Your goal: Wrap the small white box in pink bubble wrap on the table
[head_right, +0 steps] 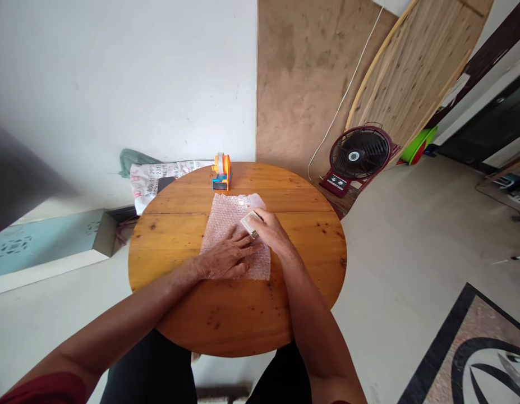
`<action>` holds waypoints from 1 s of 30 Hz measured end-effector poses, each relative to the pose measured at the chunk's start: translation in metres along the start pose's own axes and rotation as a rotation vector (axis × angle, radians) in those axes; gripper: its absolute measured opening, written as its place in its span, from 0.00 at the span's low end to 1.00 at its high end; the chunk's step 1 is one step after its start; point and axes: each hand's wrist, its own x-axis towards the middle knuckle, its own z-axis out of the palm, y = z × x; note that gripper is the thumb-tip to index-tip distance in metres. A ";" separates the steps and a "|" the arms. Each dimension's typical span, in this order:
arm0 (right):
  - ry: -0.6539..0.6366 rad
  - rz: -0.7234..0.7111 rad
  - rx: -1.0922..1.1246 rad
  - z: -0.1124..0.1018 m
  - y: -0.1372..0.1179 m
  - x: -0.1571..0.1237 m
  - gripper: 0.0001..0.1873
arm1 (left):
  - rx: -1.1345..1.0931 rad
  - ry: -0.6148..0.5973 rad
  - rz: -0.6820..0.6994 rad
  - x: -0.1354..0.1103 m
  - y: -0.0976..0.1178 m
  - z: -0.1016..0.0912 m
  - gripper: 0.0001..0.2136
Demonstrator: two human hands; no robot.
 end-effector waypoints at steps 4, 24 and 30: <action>-0.138 0.016 -0.067 0.022 -0.013 -0.009 0.22 | -0.041 -0.001 0.008 0.001 0.002 0.000 0.25; 0.114 -0.076 -0.281 -0.003 0.037 0.018 0.19 | -0.258 0.253 -0.186 0.000 0.001 -0.015 0.17; -0.027 -0.057 -0.209 -0.002 0.033 0.012 0.23 | -0.400 0.481 -0.556 0.001 -0.025 -0.001 0.25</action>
